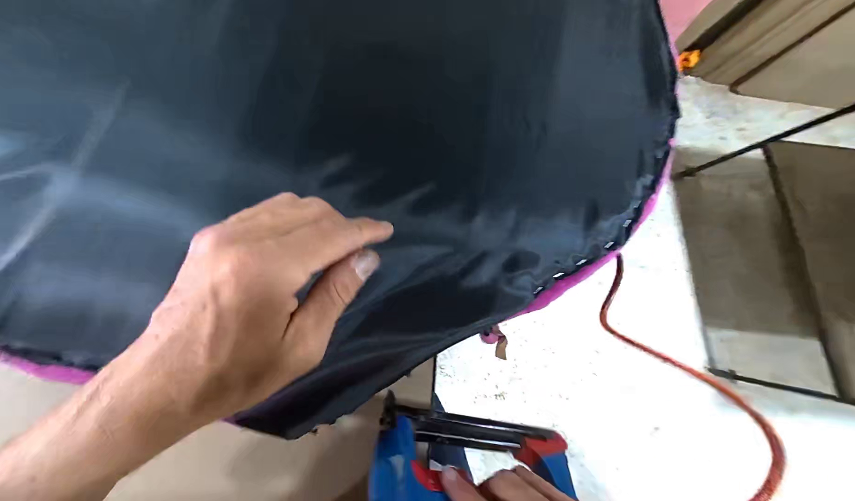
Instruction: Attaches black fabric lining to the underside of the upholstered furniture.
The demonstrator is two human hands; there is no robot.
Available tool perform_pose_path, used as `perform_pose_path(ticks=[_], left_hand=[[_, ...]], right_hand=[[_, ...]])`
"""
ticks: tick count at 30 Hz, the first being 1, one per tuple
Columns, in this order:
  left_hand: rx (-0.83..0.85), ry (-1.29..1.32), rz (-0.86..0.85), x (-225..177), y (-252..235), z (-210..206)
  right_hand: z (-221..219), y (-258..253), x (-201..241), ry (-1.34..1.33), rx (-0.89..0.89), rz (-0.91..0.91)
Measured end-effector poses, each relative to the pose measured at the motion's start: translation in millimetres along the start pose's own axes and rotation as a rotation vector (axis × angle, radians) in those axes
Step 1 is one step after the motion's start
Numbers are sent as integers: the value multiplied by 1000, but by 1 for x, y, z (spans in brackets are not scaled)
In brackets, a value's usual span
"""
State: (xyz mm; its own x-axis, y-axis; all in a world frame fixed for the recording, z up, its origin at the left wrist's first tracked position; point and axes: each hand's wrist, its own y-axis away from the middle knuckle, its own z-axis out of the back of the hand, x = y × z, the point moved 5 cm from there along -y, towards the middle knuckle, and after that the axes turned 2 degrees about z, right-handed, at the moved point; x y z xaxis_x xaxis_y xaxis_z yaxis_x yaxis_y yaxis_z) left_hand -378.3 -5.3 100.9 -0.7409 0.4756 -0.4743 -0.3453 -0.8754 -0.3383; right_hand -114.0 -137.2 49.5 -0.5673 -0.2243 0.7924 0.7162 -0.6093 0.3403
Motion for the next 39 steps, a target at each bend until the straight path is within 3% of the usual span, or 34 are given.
perform_pose_path(ticks=[4, 10, 16, 19, 22, 26, 32, 34, 39], left_hand=[[51, -55, 64, -5, 55, 17], [85, -194, 285, -4, 141, -11], [-180, -196, 368, -3, 135, -7], [-295, -211, 384, -11, 140, -3], [-404, -305, 270, -22, 155, -21], [-336, -336, 203, -25, 175, -49], [-413, -182, 305, -30, 192, -26], [-421, -225, 311, -24, 193, -14], [-254, -245, 321, 0, 197, -3]], right_hand=[[-55, -38, 0, 202, 103, 154], [-101, -57, 3, 491, -66, 241], [-52, -58, 56, 466, -436, 438], [-59, -95, 51, 575, -480, 526], [-67, -113, 41, 674, -458, 517], [-37, -75, 35, 538, -551, 562], [-1, -88, 26, 616, -745, 651], [-1, -101, 35, 657, -730, 691], [-12, -134, 50, 741, -557, 793]])
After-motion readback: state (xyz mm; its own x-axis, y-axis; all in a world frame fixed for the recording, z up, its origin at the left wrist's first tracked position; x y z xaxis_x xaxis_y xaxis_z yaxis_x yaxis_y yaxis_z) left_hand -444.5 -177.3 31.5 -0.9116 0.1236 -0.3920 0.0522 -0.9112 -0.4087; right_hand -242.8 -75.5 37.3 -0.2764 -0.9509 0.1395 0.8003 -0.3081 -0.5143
